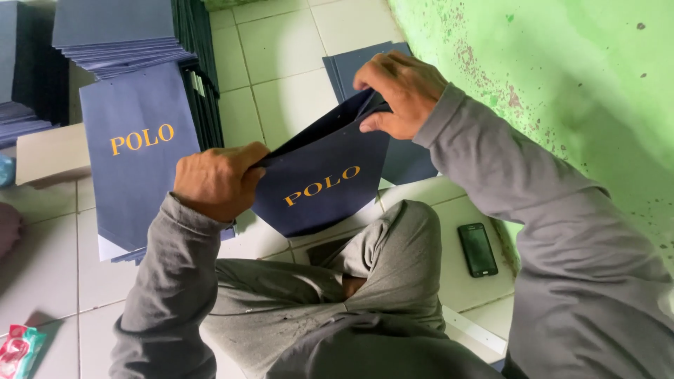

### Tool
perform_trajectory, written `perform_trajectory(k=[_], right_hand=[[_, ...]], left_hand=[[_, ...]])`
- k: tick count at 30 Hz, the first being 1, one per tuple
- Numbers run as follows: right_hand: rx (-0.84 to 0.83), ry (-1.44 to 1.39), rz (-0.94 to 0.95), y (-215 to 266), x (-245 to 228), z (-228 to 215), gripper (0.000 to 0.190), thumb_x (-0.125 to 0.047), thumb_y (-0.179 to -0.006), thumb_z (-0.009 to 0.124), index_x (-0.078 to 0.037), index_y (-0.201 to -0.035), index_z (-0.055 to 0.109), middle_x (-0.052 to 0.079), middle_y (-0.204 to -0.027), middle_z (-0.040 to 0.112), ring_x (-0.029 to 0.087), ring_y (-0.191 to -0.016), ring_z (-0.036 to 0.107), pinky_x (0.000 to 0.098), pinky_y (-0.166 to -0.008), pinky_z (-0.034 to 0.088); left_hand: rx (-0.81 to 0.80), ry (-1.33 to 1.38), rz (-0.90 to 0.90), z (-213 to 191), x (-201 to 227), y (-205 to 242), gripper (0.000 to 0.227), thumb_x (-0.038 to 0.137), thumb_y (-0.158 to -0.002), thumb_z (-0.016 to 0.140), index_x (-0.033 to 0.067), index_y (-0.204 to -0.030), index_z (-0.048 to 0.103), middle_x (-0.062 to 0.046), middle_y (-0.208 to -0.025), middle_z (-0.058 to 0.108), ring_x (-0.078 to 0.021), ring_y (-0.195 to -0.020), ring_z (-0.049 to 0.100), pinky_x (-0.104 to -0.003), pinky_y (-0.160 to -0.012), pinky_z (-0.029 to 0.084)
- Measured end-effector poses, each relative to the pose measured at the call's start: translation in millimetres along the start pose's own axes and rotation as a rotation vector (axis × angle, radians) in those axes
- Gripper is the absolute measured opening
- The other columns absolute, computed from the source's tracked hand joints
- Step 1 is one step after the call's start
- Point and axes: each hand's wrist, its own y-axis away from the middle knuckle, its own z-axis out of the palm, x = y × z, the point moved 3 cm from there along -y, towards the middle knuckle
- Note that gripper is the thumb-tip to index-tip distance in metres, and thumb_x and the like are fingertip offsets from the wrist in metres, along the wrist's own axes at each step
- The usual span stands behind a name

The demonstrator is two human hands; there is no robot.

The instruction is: The person sits on the floor and assembles flat blue paper bags with the word 'POLO' printed in gold. They fold the sides and bottom flaps to form the bag shape, then place the finished bag on a stack. The process is repeated for multiple bags.

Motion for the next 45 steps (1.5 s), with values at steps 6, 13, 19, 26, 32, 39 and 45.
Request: perform_trajectory(k=[6,13,19,26,32,39,45], right_hand=[[0.100,0.094,-0.077,1,-3,35,0.032,-0.025,-0.092,0.090,-0.013,-0.086,0.061,-0.004,-0.061,0.052,0.017,-0.059,0.048,0.0323,-0.044,0.040],[0.099,0.016,-0.097,-13,-29,45,0.021,-0.047,-0.101,0.067,-0.027,-0.096,0.063,-0.006,-0.075,0.069,0.024,-0.068,0.069,0.0381,-0.063,0.057],[0.041,-0.153,-0.034,-1,0,35,0.011,-0.030,-0.093,0.080,-0.027,-0.102,0.073,-0.002,-0.069,0.070,0.028,-0.062,0.069,0.0417,-0.059,0.060],[0.135,-0.679,0.108,9,12,24,0.022,-0.015,-0.086,0.090,-0.010,-0.103,0.077,0.012,-0.080,0.074,0.025,-0.066,0.070,0.0341,-0.053,0.055],[0.379,-1.097,0.369,29,5,53,0.066,-0.006,-0.077,0.095,0.001,-0.132,0.058,0.030,-0.121,0.068,0.030,-0.101,0.073,0.0406,-0.083,0.064],[0.761,-1.209,0.351,52,-4,92,0.047,0.000,-0.086,0.087,0.005,-0.121,0.055,0.029,-0.121,0.069,0.034,-0.102,0.074,0.0419,-0.089,0.064],[0.798,-1.083,0.354,54,-26,80,0.035,0.000,-0.087,0.085,0.005,-0.111,0.061,0.026,-0.106,0.074,0.032,-0.093,0.077,0.0399,-0.079,0.065]], left_hand=[[-0.027,-0.220,-0.125,0,14,-14,0.048,0.069,-0.095,0.061,0.0204,-0.093,0.061,-0.004,-0.053,0.061,-0.0307,-0.046,0.060,-0.046,-0.044,0.047],[0.114,-0.193,-0.069,8,58,-51,0.015,0.043,-0.089,0.067,0.0306,-0.097,0.065,0.006,-0.061,0.067,-0.0314,-0.058,0.072,-0.046,-0.064,0.055],[0.047,-0.061,0.111,-6,60,-61,0.023,0.037,-0.106,0.060,0.0216,-0.088,0.063,0.005,-0.056,0.063,-0.0246,-0.054,0.069,-0.043,-0.066,0.059],[0.032,-0.029,0.110,-5,55,-62,0.021,0.042,-0.105,0.054,0.0240,-0.099,0.062,0.004,-0.060,0.064,-0.0288,-0.058,0.072,-0.047,-0.062,0.058],[0.070,-0.051,0.088,-6,57,-61,0.021,0.044,-0.105,0.056,0.0255,-0.094,0.061,0.005,-0.059,0.062,-0.0270,-0.056,0.070,-0.044,-0.060,0.057],[0.050,-0.024,0.045,-6,57,-56,0.023,0.043,-0.104,0.057,0.0227,-0.094,0.059,0.001,-0.057,0.058,-0.0314,-0.056,0.069,-0.045,-0.058,0.056],[-0.136,-0.144,-0.015,-11,86,-65,0.032,0.056,-0.095,0.057,0.0270,-0.109,0.059,-0.001,-0.064,0.068,-0.0343,-0.063,0.074,-0.048,-0.065,0.057]])
